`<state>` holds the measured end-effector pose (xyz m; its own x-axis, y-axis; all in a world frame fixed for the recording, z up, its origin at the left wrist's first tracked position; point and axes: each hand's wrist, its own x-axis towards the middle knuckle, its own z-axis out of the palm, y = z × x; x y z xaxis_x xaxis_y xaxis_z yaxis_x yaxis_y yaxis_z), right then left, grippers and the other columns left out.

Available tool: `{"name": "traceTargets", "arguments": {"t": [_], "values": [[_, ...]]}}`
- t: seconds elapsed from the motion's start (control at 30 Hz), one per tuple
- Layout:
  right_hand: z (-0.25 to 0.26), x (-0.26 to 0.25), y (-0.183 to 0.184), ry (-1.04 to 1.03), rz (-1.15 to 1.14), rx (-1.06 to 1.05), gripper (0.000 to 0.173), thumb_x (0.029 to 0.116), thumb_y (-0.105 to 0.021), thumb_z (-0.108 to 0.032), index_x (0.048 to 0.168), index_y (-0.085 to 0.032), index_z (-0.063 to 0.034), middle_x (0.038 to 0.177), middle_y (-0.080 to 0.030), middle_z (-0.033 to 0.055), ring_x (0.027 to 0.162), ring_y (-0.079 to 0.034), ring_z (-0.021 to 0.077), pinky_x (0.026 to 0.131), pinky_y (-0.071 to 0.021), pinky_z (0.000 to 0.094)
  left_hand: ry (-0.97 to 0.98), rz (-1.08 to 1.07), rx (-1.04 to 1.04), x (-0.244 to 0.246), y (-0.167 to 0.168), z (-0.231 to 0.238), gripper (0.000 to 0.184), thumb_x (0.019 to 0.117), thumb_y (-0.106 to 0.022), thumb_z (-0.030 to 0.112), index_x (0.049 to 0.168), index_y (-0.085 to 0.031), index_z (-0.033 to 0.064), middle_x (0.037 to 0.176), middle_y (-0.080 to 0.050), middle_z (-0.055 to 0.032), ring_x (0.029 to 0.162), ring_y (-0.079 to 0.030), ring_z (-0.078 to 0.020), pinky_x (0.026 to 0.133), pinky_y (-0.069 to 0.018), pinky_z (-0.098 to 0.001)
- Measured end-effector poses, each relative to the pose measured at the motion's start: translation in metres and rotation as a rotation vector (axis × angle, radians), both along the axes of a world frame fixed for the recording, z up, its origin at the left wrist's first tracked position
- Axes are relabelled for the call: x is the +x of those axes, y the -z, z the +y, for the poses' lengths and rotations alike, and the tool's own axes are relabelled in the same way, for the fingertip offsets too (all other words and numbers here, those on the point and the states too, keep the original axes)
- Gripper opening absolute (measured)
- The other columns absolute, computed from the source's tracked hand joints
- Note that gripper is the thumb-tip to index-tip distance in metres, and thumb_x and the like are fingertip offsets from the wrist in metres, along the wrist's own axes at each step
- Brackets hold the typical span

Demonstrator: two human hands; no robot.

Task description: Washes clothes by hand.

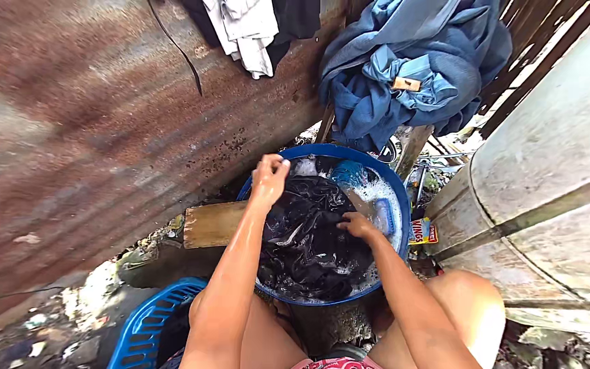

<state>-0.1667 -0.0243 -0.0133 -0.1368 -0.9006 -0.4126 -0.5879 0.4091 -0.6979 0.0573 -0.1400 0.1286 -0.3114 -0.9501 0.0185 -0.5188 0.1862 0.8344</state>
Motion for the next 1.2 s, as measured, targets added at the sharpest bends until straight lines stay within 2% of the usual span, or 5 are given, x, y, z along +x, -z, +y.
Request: {"name": "traceTargets", "arguments": {"t": [0.2, 0.53, 0.77, 1.03, 1.2], "values": [[-0.012, 0.015, -0.041, 0.287, -0.337, -0.137, 0.036, 0.1006, -0.068, -0.017, 0.126, -0.061, 0.0065, 0.124, -0.063, 0.0286, 0.115, -0.061, 0.0381, 0.1, -0.0476, 0.0576, 0.759, -0.306, 0.524, -0.014, 0.093, 0.121, 0.038, 0.1065, -0.053, 0.025, 0.127, -0.065, -0.0048, 0.12, -0.068, -0.0232, 0.112, -0.065, -0.0323, 0.103, -0.0472, -0.0517], [0.011, -0.034, -0.082, 0.17, 0.266, -0.169, 0.031, 0.0916, -0.068, -0.006, 0.12, -0.068, 0.0038, 0.123, -0.063, 0.0342, 0.122, -0.056, 0.0537, 0.101, -0.0419, 0.0726, 0.268, -0.644, 0.444, -0.026, 0.144, 0.161, 0.077, 0.0952, -0.069, 0.048, 0.153, -0.043, 0.0041, 0.16, -0.03, -0.0278, 0.149, -0.028, -0.0457, 0.117, -0.0306, -0.0618], [0.04, 0.049, -0.013, -0.271, 0.557, 0.28, 0.054, 0.096, -0.059, 0.004, 0.149, -0.051, -0.0046, 0.158, -0.033, 0.0324, 0.142, -0.036, 0.0559, 0.103, -0.0383, 0.0744, 0.296, -0.671, 0.445, -0.021, 0.137, 0.165, 0.067, 0.0982, -0.063, 0.05, 0.149, -0.051, 0.009, 0.156, -0.039, -0.0237, 0.147, -0.03, -0.0444, 0.115, -0.0277, -0.0642], [0.016, 0.047, -0.065, -0.281, 0.356, 0.228, 0.031, 0.0988, -0.061, -0.012, 0.127, -0.066, 0.0003, 0.131, -0.063, 0.0284, 0.126, -0.058, 0.0469, 0.1, -0.0447, 0.0683, 0.647, -0.38, 0.248, -0.029, 0.108, 0.188, 0.037, 0.1084, -0.04, 0.012, 0.135, -0.061, -0.0019, 0.137, -0.061, -0.0222, 0.131, -0.057, -0.0335, 0.114, -0.0405, -0.0485], [0.025, 0.103, -0.121, -0.084, 0.114, -0.107, 0.029, 0.0998, -0.057, -0.012, 0.127, -0.062, -0.0021, 0.113, -0.069, 0.0255, 0.113, -0.066, 0.0438, 0.094, -0.0505, 0.0642, 0.054, 0.062, 0.259, -0.05, 0.111, 0.178, 0.038, 0.1016, -0.052, 0.002, 0.134, -0.05, -0.0181, 0.134, -0.058, -0.0317, 0.129, -0.055, -0.0318, 0.112, -0.0411, -0.0387]]}}
